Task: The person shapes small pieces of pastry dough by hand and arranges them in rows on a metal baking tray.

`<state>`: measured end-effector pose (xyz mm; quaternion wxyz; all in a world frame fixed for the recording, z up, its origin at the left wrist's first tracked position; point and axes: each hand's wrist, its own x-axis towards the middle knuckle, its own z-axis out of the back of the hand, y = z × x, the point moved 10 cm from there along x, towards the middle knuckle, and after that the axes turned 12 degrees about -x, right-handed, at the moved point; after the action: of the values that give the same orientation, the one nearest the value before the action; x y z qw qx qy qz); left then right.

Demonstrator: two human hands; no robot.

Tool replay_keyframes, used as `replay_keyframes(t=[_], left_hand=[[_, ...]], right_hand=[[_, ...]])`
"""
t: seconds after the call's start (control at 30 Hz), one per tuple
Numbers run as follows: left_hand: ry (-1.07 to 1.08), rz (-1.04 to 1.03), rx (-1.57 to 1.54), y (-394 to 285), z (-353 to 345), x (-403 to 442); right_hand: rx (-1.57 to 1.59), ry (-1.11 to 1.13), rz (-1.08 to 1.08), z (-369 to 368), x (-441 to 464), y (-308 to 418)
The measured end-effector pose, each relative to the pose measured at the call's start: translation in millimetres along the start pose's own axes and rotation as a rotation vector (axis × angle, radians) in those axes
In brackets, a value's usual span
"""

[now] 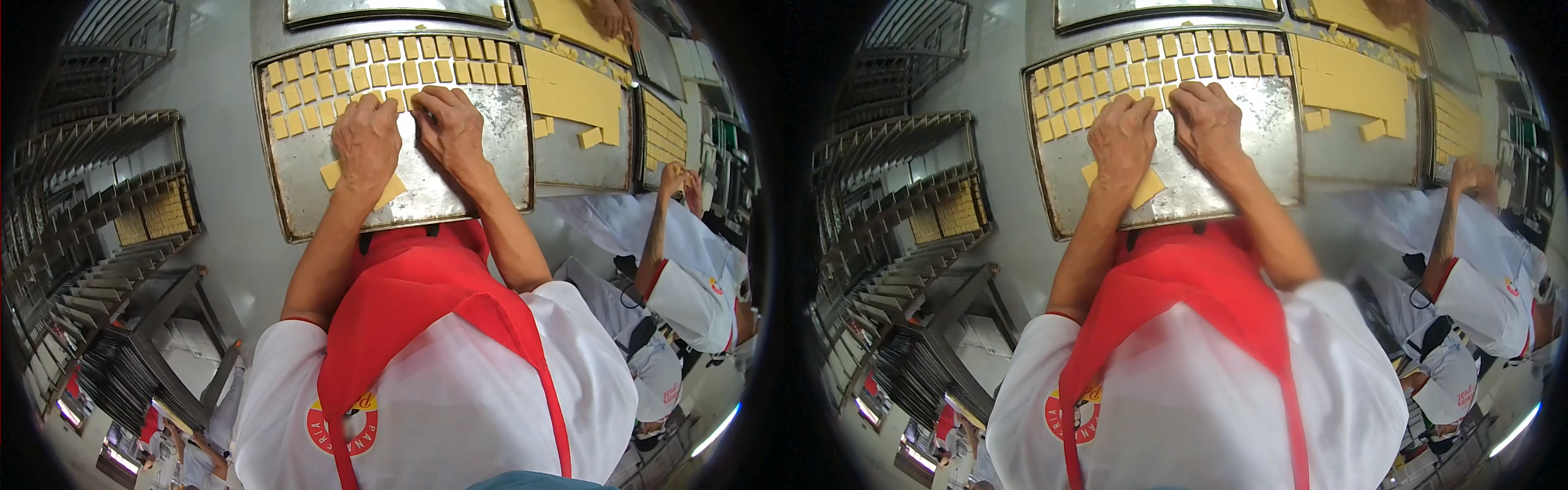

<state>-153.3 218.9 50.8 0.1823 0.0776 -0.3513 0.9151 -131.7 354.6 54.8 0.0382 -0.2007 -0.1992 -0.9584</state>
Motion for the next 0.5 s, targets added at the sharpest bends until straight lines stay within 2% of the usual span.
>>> replay_keyframes(t=[0.1, 0.17, 0.2, 0.27, 0.3, 0.4, 0.5], left_hand=[[0.037, 0.064, -0.07, -2, 5, 0], [0.112, 0.345, -0.42, 6, 4, -3], [0.114, 0.346, -0.419, 7, 0, -5], [0.159, 0.634, -0.992, 24, -31, -22], [0.114, 0.686, -1.253, 18, -39, -26], [0.209, 0.753, -1.386, 10, -56, -32], [0.194, 0.722, -1.475, 1, -60, -28]], right_hand=[[0.0, 0.04, -0.002, 0, -2, -2], [0.243, 0.013, -0.156, 3, -12, -24], [0.244, 0.014, -0.159, 11, -15, -27], [0.715, 0.392, -0.564, -20, -37, -51], [0.923, 0.451, -0.654, -26, -43, -51], [1.075, 0.537, -0.668, -23, -47, -44], [1.168, 0.492, -0.763, -29, -56, -56]])
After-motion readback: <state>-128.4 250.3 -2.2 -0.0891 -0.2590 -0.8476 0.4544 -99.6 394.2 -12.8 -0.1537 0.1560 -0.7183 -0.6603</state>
